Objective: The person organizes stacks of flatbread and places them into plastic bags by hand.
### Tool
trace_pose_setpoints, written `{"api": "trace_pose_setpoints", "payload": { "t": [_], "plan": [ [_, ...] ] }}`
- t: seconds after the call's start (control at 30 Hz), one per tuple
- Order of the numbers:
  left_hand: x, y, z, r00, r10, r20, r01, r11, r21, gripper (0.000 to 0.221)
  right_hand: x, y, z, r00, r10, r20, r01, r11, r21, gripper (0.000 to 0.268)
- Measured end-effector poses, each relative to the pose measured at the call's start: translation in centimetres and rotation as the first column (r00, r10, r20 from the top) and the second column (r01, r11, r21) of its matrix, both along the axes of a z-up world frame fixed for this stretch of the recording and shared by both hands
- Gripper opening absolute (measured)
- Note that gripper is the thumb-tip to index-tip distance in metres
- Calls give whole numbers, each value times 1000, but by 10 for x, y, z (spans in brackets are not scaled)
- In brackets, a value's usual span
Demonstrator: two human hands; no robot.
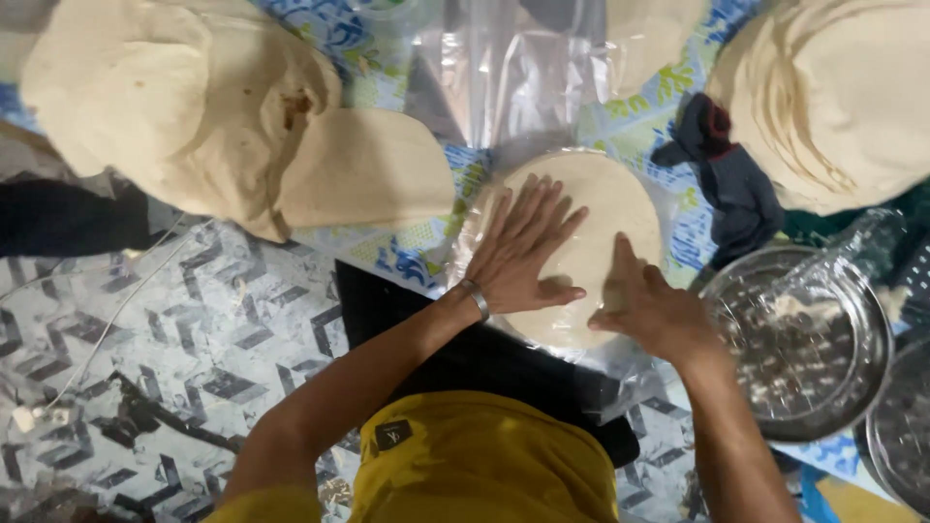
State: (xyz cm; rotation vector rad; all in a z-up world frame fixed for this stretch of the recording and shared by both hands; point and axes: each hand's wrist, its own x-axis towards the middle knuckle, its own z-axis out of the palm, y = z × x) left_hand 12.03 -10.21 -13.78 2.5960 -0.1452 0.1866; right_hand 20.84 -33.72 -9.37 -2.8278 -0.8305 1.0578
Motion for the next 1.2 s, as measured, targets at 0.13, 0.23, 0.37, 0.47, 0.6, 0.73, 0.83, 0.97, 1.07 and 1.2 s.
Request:
{"api": "trace_pose_setpoints", "payload": {
  "t": [0.13,0.23,0.37,0.47,0.6,0.73,0.83,0.97,1.07,1.2],
  "plan": [
    [-20,27,-27,974,36,225,-15,995,-95,80,-1,23,23,999,42,-16,-42,999,-2,127],
    [-37,68,-62,950,231,210,-161,940,-302,36,0,16,30,991,-75,-109,69,996,-59,134],
    [-53,144,-69,883,397,251,-380,918,-112,39,6,16,28,981,-119,-156,124,992,21,130],
    [-60,158,-94,894,327,307,-342,940,-4,35,6,6,25,972,-159,-174,168,985,38,120],
    [-48,169,-118,873,438,214,-403,896,-187,17,3,4,33,968,-237,-78,246,958,150,95],
    [-42,166,-39,766,643,20,-496,611,-617,22,-22,34,54,944,-327,-42,324,895,307,70],
    [-54,157,-5,734,674,-80,-470,419,-777,26,-42,80,38,932,-273,-240,362,753,550,51],
    [-69,128,22,720,693,-37,-375,343,-861,28,-72,170,44,911,-31,-412,374,482,792,33],
    [-78,116,33,729,676,-108,-322,200,-925,28,-81,204,37,890,-36,-454,418,462,782,28],
    [-84,111,5,754,647,-114,-266,143,-953,29,-77,217,11,872,-27,-490,457,407,791,25]
  ]
}}
